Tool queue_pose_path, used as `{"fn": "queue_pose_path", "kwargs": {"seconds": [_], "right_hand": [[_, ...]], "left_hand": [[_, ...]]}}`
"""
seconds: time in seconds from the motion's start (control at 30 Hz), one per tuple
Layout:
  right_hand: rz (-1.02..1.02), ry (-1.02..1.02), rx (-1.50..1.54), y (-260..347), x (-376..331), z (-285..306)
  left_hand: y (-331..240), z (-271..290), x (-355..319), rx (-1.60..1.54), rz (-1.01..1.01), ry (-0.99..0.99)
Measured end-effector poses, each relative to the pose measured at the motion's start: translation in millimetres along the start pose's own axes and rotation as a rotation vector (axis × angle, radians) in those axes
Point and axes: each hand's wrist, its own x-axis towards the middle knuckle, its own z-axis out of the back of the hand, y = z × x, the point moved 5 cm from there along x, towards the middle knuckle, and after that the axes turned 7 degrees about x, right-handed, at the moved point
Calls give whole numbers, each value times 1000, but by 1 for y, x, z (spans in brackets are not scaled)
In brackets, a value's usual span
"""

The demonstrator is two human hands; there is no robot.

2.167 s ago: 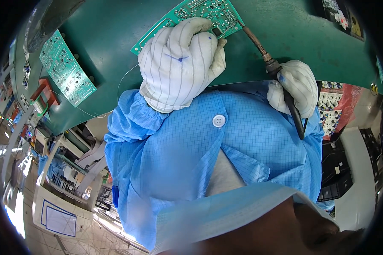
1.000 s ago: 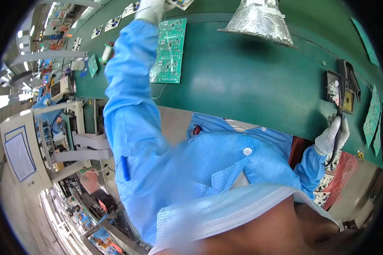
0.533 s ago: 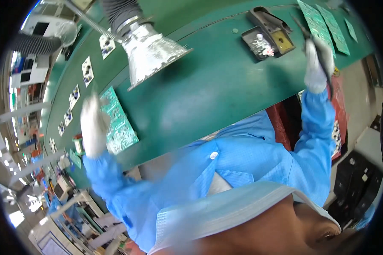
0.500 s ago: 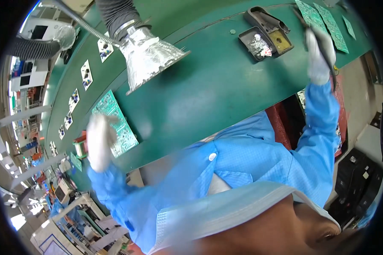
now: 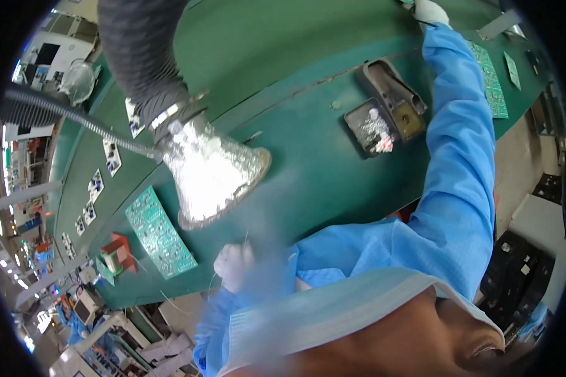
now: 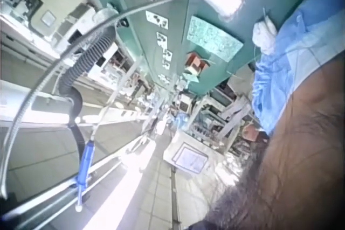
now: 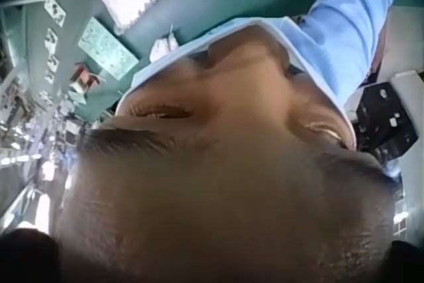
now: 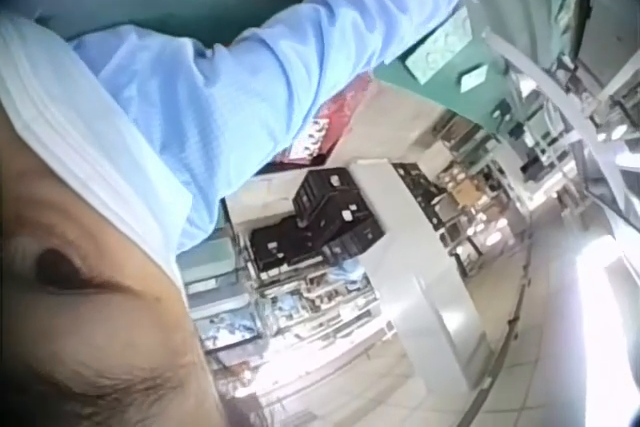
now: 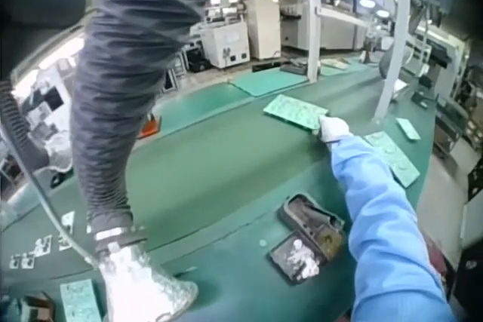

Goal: Soldering electronic components onto a printed circuit board at a manual assembly station.

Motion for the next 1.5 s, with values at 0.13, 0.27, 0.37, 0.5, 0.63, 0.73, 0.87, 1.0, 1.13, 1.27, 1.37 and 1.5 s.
{"fn": "queue_pose_path", "kwargs": {"seconds": [0.13,0.27,0.37,0.5,0.63,0.73,0.87,1.0,1.13,1.27,1.37,1.5], "right_hand": [[-1,45,65,-1,23,-28],[90,161,-113,19,17,-11],[196,28,-62,35,5,35],[177,-139,355,19,-22,103],[190,-113,1480,-11,-82,158],[160,-287,965,-25,-185,208],[119,-297,1295,13,-297,232],[149,-132,1516,90,-372,205],[194,-4,1712,171,-414,169],[139,303,2073,243,-431,151],[206,299,1856,265,-416,146],[209,87,1463,232,-394,132]], "left_hand": [[3,-7,-9,191,-26,-254],[3,-7,-8,207,-13,-156],[-2,3,1,107,-9,-60],[-12,16,10,13,-84,-119],[-6,22,4,23,-54,-197],[-12,27,1,-227,-117,-90],[-27,34,3,-932,286,81],[-59,74,0,-1302,101,-179],[-66,115,-27,-1159,-76,-175],[-29,133,-51,-1488,474,-501],[-18,168,-58,-975,328,-936],[-33,177,-34,-1076,-293,-824]]}}
